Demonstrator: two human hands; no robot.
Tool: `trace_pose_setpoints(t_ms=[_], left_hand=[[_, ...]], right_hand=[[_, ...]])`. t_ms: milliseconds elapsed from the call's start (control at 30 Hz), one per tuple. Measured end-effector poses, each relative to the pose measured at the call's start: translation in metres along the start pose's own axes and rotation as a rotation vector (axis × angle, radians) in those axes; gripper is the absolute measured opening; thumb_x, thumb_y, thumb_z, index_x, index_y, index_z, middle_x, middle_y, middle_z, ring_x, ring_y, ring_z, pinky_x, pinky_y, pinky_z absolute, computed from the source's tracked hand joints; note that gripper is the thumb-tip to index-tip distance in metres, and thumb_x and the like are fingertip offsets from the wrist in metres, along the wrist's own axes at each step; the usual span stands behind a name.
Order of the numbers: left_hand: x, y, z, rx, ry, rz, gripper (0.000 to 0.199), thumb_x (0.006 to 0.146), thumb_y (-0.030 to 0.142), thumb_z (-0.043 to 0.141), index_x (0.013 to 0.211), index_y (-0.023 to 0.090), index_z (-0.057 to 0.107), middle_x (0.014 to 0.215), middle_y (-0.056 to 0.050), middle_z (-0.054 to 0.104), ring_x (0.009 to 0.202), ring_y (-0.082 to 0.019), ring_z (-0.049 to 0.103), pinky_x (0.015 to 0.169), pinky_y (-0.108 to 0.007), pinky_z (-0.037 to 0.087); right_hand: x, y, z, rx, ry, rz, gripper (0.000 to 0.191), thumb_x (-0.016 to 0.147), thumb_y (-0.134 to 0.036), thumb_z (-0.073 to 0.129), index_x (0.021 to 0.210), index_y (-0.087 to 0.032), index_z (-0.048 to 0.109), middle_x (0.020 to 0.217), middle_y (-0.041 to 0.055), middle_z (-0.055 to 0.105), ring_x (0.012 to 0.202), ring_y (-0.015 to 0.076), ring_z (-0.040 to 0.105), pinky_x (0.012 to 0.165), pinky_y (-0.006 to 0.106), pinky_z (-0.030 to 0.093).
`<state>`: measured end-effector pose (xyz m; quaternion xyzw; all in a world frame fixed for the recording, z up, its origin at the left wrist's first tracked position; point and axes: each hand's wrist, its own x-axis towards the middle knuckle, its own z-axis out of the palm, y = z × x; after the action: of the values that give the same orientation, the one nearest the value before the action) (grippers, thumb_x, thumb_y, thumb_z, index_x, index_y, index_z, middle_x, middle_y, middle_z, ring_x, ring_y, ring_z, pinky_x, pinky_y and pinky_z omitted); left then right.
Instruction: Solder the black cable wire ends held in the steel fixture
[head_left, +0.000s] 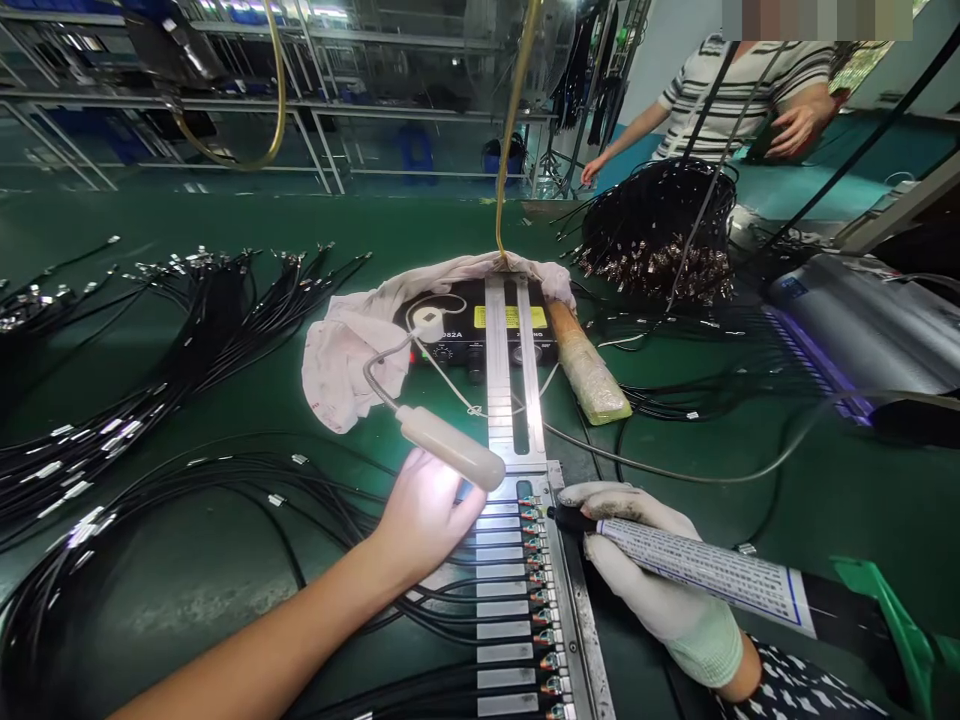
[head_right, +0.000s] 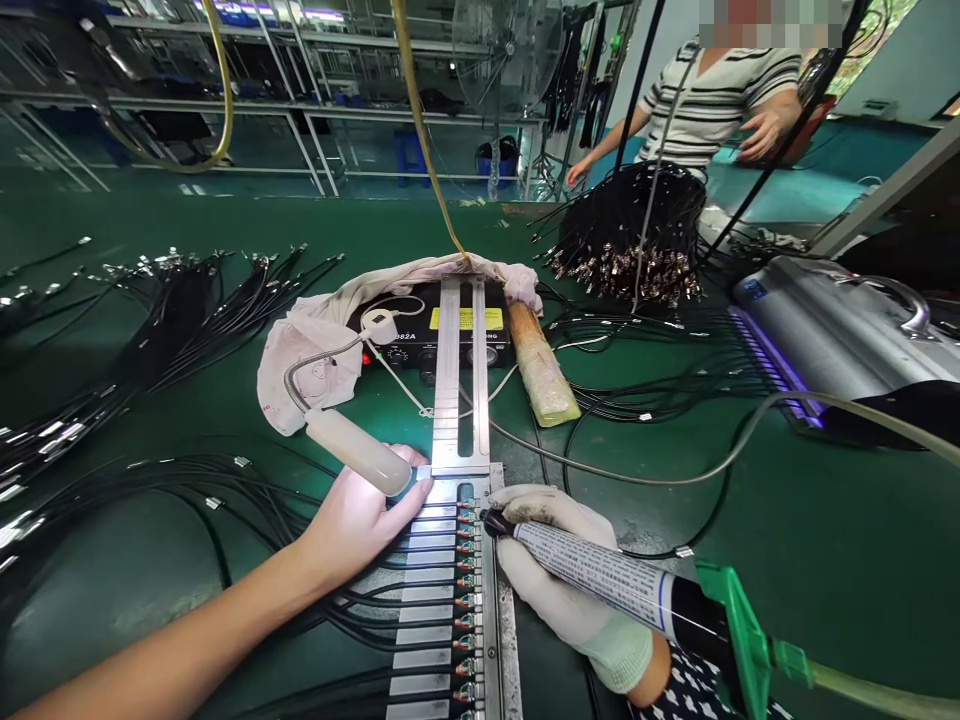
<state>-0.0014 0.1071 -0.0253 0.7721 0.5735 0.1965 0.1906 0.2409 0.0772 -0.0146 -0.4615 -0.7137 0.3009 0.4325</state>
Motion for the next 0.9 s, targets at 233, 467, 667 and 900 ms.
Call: trace_pose_setpoints(t_ms=[233,467,667,900], left_hand=[[0.001,-0.001,0.000,-0.006,0.001,0.007,0.016,0.090,0.027,0.048,0.091,0.018,0.062,0.092,-0.006,0.066,0.093,-0.023,0.059,0.087,-0.038,0.047],[-0.001,-0.004,0.002,-0.002,-0.002,0.006,0.017,0.090,0.028,0.048,0.090,0.017,0.062,0.089,-0.007,0.065,0.092,-0.025,0.058,0.086,-0.040,0.046],[-0.001,-0.008,0.005,0.011,0.008,0.028,0.019,0.091,0.028,0.048,0.092,0.017,0.063,0.088,-0.007,0.064,0.092,-0.026,0.057,0.087,-0.042,0.046],[-0.003,-0.017,0.013,0.010,0.072,0.101,0.021,0.093,0.031,0.045,0.090,0.021,0.064,0.089,-0.006,0.066,0.088,-0.025,0.061,0.082,-0.041,0.050]], right_hand=[[0.002,-0.001,0.001,-0.007,0.024,0.012,0.014,0.078,-0.015,0.064,0.088,-0.025,0.063,0.100,0.0029,0.073,0.092,0.0187,0.070,0.084,0.029,0.057],[0.002,0.001,0.001,-0.006,0.002,0.021,0.016,0.077,-0.013,0.064,0.088,-0.024,0.062,0.100,0.0021,0.072,0.093,0.0168,0.070,0.084,0.027,0.056],[0.006,-0.002,0.003,0.023,0.006,-0.005,0.017,0.077,-0.011,0.062,0.088,-0.024,0.061,0.100,0.0014,0.073,0.093,0.0150,0.069,0.086,0.024,0.055],[0.004,0.007,0.008,0.012,-0.002,-0.029,0.023,0.069,-0.005,0.059,0.084,-0.023,0.060,0.095,0.0034,0.074,0.088,0.0180,0.071,0.082,0.025,0.057]])
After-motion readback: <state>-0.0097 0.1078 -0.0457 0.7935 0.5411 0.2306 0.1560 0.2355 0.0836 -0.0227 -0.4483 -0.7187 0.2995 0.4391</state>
